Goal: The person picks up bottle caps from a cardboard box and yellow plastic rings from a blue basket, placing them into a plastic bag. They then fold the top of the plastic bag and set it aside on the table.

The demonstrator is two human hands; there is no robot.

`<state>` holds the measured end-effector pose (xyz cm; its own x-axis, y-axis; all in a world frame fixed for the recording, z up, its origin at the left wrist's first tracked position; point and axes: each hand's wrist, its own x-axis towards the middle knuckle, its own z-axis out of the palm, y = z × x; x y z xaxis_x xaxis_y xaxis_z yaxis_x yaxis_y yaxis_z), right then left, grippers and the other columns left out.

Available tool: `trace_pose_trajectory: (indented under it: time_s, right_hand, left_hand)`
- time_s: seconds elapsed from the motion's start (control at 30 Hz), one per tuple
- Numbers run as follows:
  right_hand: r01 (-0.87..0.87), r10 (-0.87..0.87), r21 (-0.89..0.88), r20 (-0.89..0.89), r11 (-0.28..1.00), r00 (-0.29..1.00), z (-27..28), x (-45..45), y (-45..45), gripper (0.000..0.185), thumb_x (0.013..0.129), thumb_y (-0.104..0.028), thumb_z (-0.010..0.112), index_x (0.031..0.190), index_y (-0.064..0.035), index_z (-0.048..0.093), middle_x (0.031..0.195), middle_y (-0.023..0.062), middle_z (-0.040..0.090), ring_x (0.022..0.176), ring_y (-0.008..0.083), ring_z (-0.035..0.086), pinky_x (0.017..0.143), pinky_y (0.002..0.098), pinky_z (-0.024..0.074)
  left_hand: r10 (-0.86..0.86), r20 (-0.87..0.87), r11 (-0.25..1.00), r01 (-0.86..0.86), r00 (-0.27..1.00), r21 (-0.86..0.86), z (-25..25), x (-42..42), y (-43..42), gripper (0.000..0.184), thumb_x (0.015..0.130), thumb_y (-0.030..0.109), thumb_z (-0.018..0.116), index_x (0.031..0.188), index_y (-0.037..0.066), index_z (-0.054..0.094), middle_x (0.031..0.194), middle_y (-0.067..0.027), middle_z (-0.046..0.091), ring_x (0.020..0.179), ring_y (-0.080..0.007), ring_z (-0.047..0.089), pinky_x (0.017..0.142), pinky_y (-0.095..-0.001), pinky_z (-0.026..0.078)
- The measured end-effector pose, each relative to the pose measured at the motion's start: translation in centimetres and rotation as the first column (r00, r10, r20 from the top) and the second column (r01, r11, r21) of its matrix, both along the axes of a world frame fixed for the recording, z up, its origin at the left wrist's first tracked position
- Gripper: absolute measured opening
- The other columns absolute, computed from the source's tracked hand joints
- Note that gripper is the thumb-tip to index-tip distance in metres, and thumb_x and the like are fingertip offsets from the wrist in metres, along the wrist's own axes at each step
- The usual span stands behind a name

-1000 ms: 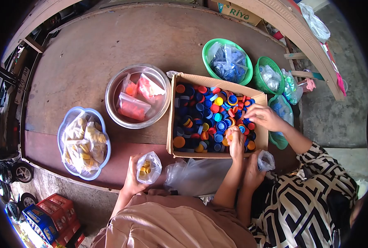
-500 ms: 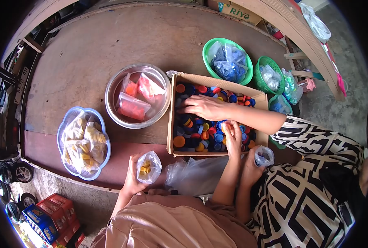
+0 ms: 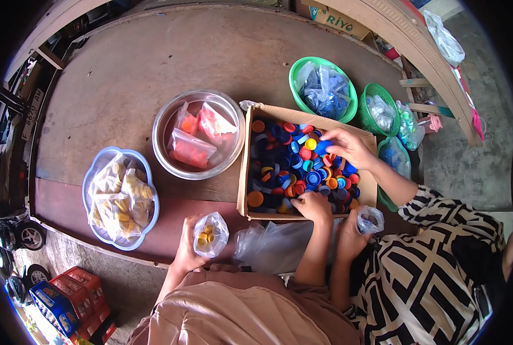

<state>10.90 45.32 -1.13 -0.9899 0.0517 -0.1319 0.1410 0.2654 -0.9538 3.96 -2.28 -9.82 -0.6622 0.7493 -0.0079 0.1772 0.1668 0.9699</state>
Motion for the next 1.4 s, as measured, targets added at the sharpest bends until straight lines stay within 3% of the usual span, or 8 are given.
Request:
trace_pose_trajectory:
  time_s: [0.23,0.5,0.7,0.83,0.97,1.17,1.3,1.4]
  right_hand:
    - [-0.093,0.07,0.15,0.152,0.984,0.986,4.1,12.5,2.0,0.032,0.084,-0.006,0.055,0.115,-0.0068,0.056,0.107,0.0099,0.054,0.102,0.0223,0.054,0.088,0.0337,0.0422]
    - [-0.093,-0.333,0.652,0.499,0.752,0.8,-10.8,6.2,-13.6,0.044,0.065,-0.043,0.07,0.089,-0.0052,0.066,0.081,0.0214,0.066,0.079,0.0377,0.063,0.077,0.0524,0.0453]
    - [0.057,-0.459,0.581,0.574,0.812,0.678,-2.1,4.3,-15.3,0.023,0.086,-0.023,0.062,0.089,-0.0009,0.065,0.083,0.0069,0.064,0.09,0.0143,0.062,0.079,0.0322,0.0463]
    - [0.639,-0.718,0.355,0.16,0.682,0.678,-2.9,4.8,-15.3,0.034,0.09,-0.032,0.054,0.081,-0.0012,0.064,0.074,0.0027,0.062,0.07,0.0117,0.056,0.066,0.0276,0.0431]
    - [0.528,-0.529,-0.04,-0.114,0.849,0.841,0.8,3.0,-19.1,0.026,0.091,-0.026,0.048,0.088,-0.0028,0.06,0.081,0.0099,0.053,0.071,0.0162,0.05,0.064,0.0308,0.041]
    - [0.043,0.148,0.419,-0.411,0.907,0.9,2.0,0.1,-29.6,0.023,0.076,-0.015,0.064,0.096,-0.0064,0.061,0.09,0.0095,0.057,0.081,0.0265,0.057,0.076,0.0377,0.0426]
    - [0.238,-0.035,0.415,-0.44,0.878,0.897,3.7,0.7,-26.4,0.02,0.073,-0.013,0.066,0.092,-0.0076,0.063,0.092,0.0068,0.061,0.082,0.0262,0.059,0.075,0.0383,0.0447]
    - [0.404,-0.418,0.601,-0.124,0.69,0.9,0.9,2.0,-20.3,0.013,0.073,-0.011,0.066,0.086,-0.0077,0.067,0.086,0.0089,0.065,0.075,0.0257,0.063,0.067,0.0357,0.0482]
  left_hand:
    - [0.0,-0.048,1.0,-0.001,0.999,-0.003,0.4,-0.1,0.3,0.083,0.055,0.018,0.076,0.125,-0.002,0.036,0.116,-0.0204,0.043,0.108,-0.0358,0.045,0.093,-0.0416,0.039]
    - [-0.026,-0.112,0.999,0.022,0.993,-0.038,0.3,0.0,0.4,0.082,0.055,0.018,0.075,0.125,0.001,0.036,0.118,-0.021,0.042,0.109,-0.0368,0.046,0.092,-0.0429,0.039]
    - [-0.001,-0.068,1.0,0.0,0.998,-0.014,0.2,0.2,0.1,0.081,0.054,0.016,0.075,0.124,0.001,0.037,0.118,-0.0209,0.042,0.11,-0.0374,0.046,0.093,-0.0436,0.04]
    - [-0.015,-0.105,1.0,0.015,0.994,0.002,0.8,0.2,0.2,0.08,0.056,0.016,0.075,0.124,0.001,0.037,0.117,-0.021,0.042,0.11,-0.0373,0.046,0.093,-0.0431,0.04]
    - [-0.025,-0.126,0.999,0.022,0.992,-0.025,1.6,0.1,0.6,0.081,0.057,0.018,0.076,0.125,0.0,0.036,0.117,-0.021,0.042,0.11,-0.0372,0.046,0.093,-0.0431,0.04]
    - [-0.018,-0.12,1.0,0.019,0.993,0.012,1.9,-0.1,1.1,0.084,0.057,0.022,0.077,0.126,-0.001,0.035,0.118,-0.0214,0.041,0.108,-0.0374,0.046,0.093,-0.0434,0.039]
    - [-0.021,-0.106,1.0,0.022,0.994,0.009,1.5,-0.2,0.5,0.083,0.057,0.022,0.077,0.126,-0.001,0.035,0.117,-0.022,0.041,0.109,-0.0378,0.045,0.093,-0.0436,0.039]
    - [-0.023,-0.109,1.0,0.023,0.994,0.0,1.2,0.1,0.3,0.083,0.055,0.019,0.076,0.125,0.0,0.036,0.117,-0.0223,0.042,0.11,-0.0383,0.045,0.094,-0.0441,0.039]
